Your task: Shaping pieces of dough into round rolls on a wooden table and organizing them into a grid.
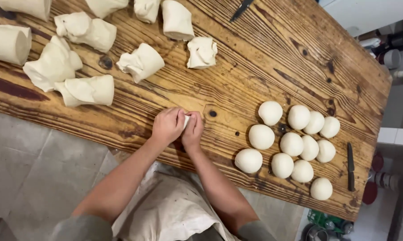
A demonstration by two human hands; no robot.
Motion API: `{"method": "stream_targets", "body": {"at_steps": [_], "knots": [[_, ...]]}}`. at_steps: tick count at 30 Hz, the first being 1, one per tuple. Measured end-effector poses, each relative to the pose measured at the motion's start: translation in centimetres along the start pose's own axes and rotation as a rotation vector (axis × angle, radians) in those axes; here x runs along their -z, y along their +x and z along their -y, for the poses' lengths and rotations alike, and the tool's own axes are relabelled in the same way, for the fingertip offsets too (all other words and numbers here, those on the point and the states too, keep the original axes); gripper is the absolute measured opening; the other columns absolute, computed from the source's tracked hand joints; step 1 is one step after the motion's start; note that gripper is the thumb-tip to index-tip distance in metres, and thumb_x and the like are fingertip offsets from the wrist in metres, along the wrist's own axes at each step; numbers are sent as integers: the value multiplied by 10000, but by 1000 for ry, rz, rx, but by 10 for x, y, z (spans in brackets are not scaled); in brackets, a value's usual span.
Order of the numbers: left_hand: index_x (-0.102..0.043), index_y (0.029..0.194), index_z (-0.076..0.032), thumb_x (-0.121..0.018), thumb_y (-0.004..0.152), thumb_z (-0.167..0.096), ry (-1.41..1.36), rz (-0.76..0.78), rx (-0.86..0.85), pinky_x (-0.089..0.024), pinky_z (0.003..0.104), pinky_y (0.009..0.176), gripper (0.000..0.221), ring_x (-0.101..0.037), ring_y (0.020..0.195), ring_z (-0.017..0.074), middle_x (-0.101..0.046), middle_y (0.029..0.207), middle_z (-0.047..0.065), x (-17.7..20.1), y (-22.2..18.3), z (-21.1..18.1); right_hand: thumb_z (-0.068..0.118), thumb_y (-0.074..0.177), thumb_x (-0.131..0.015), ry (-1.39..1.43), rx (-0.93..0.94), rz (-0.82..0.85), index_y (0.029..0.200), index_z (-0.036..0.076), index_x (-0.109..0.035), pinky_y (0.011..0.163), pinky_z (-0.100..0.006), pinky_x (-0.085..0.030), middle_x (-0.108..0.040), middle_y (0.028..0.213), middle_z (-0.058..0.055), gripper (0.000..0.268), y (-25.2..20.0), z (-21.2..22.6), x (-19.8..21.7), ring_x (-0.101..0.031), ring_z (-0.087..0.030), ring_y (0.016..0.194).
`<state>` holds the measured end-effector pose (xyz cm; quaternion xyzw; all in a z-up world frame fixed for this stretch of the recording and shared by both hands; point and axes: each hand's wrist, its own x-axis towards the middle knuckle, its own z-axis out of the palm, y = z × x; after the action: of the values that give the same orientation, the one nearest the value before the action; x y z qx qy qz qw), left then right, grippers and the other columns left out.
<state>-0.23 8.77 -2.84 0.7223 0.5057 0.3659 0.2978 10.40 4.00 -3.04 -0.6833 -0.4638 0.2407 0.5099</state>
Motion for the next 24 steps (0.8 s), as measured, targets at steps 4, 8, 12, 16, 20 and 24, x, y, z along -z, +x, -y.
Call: {"method": "stream_targets", "body": {"at_steps": [4,8,12,16,20,24], "knots": [[-685,823,-101,-545,978,-296,-196,132,204,-522,486,719,286,-700,794,382,-684,732,162,22,6,-13,257,1090,-480,-4,-148,102,887,78,-637,810,-402,-491,-640,836,-120,312,29,7,0,-602,-202,862],[-572,1308,-75,-458,1031,-205,-244,-141,87,-427,542,1019,326,-544,1173,452,-540,1220,189,30,13,-35,355,1097,-406,40,-218,16,1271,135,-615,1123,-469,-401,-617,1327,-148,350,44,41,-10,-548,-342,1305],[-630,1028,-101,-415,1071,-179,-102,-159,-27,-477,455,805,232,-615,886,365,-595,910,99,15,8,-20,281,1112,-384,-17,-3,42,1164,118,-688,981,-408,-501,-695,1086,-108,349,14,35,-7,-663,-303,1091],[-656,861,-176,-507,1021,-293,32,-17,-78,-518,434,742,249,-650,788,320,-610,769,61,9,4,-3,343,1068,-418,-132,70,98,998,184,-687,762,-370,-522,-643,811,-67,320,17,7,5,-658,-295,812],[-653,1051,-145,-480,1005,-395,-241,170,212,-514,546,831,307,-664,973,441,-661,990,174,54,37,-36,337,925,-613,305,-494,-110,902,133,-675,716,-373,-512,-627,811,-55,214,41,27,-16,-610,-194,774],[-579,1304,-43,-322,1090,-399,-328,-91,47,-498,556,937,488,-602,1095,472,-558,1144,207,56,29,-68,253,1080,-442,301,-349,-155,1186,90,-614,873,-246,-432,-548,1081,-21,259,24,37,-3,-516,-155,1017]]}}
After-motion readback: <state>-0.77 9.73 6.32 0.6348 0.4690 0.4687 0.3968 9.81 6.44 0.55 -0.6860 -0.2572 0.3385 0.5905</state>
